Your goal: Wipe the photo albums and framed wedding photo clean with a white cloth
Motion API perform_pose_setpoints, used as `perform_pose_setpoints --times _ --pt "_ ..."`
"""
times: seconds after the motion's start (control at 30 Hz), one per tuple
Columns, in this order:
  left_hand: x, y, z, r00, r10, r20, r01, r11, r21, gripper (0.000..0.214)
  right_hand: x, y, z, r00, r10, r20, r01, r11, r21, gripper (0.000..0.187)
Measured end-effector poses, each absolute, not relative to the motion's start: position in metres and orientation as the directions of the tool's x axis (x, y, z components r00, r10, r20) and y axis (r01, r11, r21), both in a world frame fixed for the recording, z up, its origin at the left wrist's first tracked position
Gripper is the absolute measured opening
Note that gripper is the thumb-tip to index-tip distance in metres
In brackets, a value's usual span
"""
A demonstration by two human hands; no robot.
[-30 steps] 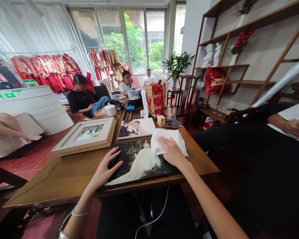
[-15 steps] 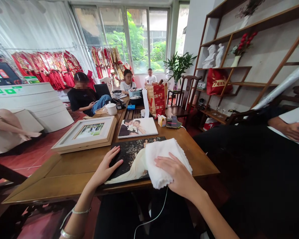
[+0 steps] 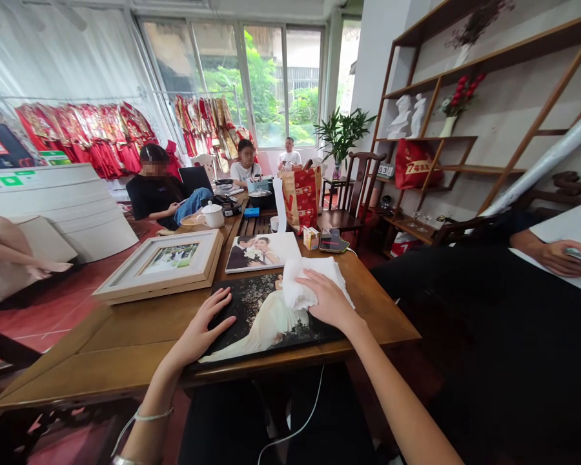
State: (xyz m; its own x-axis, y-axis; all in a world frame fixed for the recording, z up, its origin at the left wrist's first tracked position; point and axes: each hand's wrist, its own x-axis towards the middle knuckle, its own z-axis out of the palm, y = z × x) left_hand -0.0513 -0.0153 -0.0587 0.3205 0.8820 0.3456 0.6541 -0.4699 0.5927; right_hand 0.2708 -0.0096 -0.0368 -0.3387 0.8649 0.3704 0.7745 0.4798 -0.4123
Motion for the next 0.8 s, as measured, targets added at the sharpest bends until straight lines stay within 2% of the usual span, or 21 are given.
perform_pose_setpoints --times 0.2,0.37,0.5,0.6,0.8 --pt "-0.051 -0.016 -0.059 0.319 0.880 0.353 0.662 -0.473 0.582 0.050 0.256 0.010 -0.028 -0.332 0.889 0.314 0.852 0.426 -0.306 0.066" --pt "-0.049 -0.016 -0.059 0.288 0.894 0.343 0.676 -0.444 0.588 0.052 0.247 -0.035 -0.029 -0.390 0.871 0.300 0.837 0.471 -0.279 0.077" --pt "-0.049 -0.016 -0.059 0.291 0.895 0.339 0.677 -0.443 0.587 0.053 0.246 -0.088 -0.031 -0.433 0.857 0.282 0.813 0.506 -0.290 0.082" --pt "-0.050 -0.016 -0.059 0.301 0.888 0.347 0.673 -0.456 0.582 0.052 0.251 -0.109 -0.029 -0.462 0.848 0.258 0.787 0.526 -0.322 0.078" --pt "-0.050 -0.016 -0.056 0.316 0.873 0.371 0.668 -0.483 0.566 0.049 0.256 -0.077 -0.025 -0.427 0.867 0.256 0.780 0.497 -0.380 0.077"
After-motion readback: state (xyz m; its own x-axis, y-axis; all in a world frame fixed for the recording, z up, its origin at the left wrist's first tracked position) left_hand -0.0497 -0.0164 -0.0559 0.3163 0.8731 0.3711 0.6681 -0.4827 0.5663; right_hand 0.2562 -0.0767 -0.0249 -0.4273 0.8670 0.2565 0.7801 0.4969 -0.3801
